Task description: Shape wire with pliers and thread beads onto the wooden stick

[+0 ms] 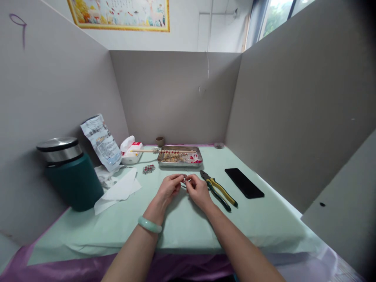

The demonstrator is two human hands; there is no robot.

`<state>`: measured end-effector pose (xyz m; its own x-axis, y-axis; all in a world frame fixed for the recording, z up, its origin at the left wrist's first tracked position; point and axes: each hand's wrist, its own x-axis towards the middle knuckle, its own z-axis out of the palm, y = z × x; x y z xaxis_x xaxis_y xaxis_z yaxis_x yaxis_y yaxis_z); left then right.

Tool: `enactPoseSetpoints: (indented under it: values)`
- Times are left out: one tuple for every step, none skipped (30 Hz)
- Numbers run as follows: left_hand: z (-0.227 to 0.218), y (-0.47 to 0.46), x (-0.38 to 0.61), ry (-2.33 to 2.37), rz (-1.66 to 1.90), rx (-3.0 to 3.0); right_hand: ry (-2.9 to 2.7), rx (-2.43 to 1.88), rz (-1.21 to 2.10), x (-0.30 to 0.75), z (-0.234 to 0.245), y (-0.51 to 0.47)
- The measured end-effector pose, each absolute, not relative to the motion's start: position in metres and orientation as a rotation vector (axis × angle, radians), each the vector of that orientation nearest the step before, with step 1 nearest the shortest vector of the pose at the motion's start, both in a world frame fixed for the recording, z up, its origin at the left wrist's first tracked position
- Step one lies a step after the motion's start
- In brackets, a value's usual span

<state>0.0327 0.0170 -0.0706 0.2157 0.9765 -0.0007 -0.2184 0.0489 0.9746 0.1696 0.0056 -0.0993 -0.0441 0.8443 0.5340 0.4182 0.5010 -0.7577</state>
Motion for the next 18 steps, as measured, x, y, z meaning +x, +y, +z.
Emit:
enactPoseSetpoints:
  values:
    - [-0.0710,0.0174,0.0324,0.903,1.129,1.122,-1.663,-1.091,0.484,0.1697,-0.0989,0.0053]
    - [-0.0713,0.0177,0.0322,0.905,1.126,1.122,-1.662,-1.091,0.476,0.1698,-0.0986,0.0051]
    - [-0.0716,0.0180,0.0319,0.906,1.123,1.122,-1.661,-1.092,0.469,0.1699,-0.0983,0.0051]
    - [-0.0717,0.0182,0.0317,0.907,1.119,1.120,-1.661,-1.093,0.463,0.1700,-0.0983,0.0051]
    - [-0.0717,0.0184,0.0316,0.907,1.115,1.118,-1.662,-1.094,0.458,0.1701,-0.0983,0.0052]
    - [-0.0716,0.0184,0.0316,0.906,1.110,1.114,-1.663,-1.097,0.453,0.1702,-0.0985,0.0052]
    - [-0.0714,0.0185,0.0316,0.903,1.103,1.108,-1.663,-1.099,0.448,0.1703,-0.0987,0.0053]
    - [-0.0712,0.0185,0.0317,0.900,1.094,1.102,-1.665,-1.102,0.443,0.1704,-0.0991,0.0053]
    - [-0.0710,0.0186,0.0317,0.895,1.085,1.094,-1.666,-1.106,0.438,0.1705,-0.0994,0.0053]
    - [-0.0709,0.0187,0.0317,0.888,1.075,1.086,-1.666,-1.111,0.433,0.1706,-0.0997,0.0052]
    - [-0.0707,0.0189,0.0316,0.880,1.067,1.079,-1.667,-1.115,0.431,0.1708,-0.0999,0.0051]
    - [-0.0705,0.0191,0.0314,0.874,1.060,1.072,-1.667,-1.120,0.430,0.1709,-0.1000,0.0049]
    - [-0.0702,0.0192,0.0312,0.868,1.055,1.066,-1.667,-1.125,0.432,0.1710,-0.1000,0.0048]
    - [-0.0698,0.0192,0.0310,0.864,1.051,1.061,-1.667,-1.129,0.434,0.1710,-0.1000,0.0046]
    - [-0.0693,0.0192,0.0308,0.863,1.048,1.057,-1.667,-1.131,0.437,0.1710,-0.0999,0.0045]
    - [-0.0687,0.0190,0.0306,0.864,1.049,1.053,-1.668,-1.133,0.438,0.1710,-0.0998,0.0045]
    - [-0.0681,0.0188,0.0304,0.867,1.051,1.048,-1.670,-1.133,0.440,0.1709,-0.0997,0.0045]
    - [-0.0677,0.0187,0.0303,0.870,1.055,1.042,-1.671,-1.131,0.440,0.1708,-0.0997,0.0046]
